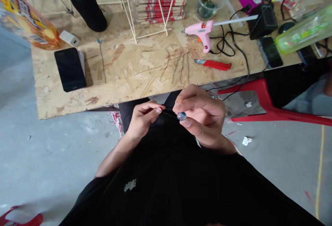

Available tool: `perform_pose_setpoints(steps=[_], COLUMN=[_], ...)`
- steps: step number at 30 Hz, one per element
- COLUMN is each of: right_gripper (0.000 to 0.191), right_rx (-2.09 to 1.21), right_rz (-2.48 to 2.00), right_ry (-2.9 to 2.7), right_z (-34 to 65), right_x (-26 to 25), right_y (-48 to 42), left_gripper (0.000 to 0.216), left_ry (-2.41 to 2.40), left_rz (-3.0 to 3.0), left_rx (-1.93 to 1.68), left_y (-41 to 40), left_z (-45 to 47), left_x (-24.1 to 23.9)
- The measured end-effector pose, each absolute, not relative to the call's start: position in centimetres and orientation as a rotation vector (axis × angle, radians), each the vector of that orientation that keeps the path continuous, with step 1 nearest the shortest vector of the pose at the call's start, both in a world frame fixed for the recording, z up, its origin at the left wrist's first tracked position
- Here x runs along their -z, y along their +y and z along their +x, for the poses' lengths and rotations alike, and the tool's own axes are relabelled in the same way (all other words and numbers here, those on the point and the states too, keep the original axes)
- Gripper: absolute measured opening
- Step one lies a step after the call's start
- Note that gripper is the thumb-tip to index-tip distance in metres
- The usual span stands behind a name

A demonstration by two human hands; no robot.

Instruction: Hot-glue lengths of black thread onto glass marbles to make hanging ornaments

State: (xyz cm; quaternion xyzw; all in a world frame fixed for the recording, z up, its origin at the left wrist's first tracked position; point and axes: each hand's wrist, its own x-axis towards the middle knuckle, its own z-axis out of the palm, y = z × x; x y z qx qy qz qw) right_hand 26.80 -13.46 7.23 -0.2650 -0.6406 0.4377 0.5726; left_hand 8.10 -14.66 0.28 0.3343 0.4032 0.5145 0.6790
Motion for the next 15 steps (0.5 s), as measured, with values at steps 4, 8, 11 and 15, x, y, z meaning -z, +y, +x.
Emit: perform_pose_setpoints(steps=[4,8,11,15], right_gripper=[0.013,0.013,0.014,0.016], right_rx=[-1.065,-1.16,-1.218,-1.281], right_rz=[-0.661,-0.685,-0.654,-0.662], right_ry=[-1.489,-1.424,-1.357,-1.304], right_z=[26.7,26.5,26.4,26.0], right_x=[-7.3,-6.3,-5.1,-4.0], right_y=[-13.6,-13.3,-13.2,-13.1], left_gripper=[0.03,0.057,0.051,0.014], left_ry=[0.941,1.144,1.277,1.335], left_rz=[0.765,1.0,1.243,1.509], left_rx=[-1.163,-1.315,-1.485,-1.771], left_y=[-15.2,-16.2,-16.5,-16.0], left_z=[7.7,7.2,6.9,7.1], left_x=[0.2,0.3,0.0,-0.8])
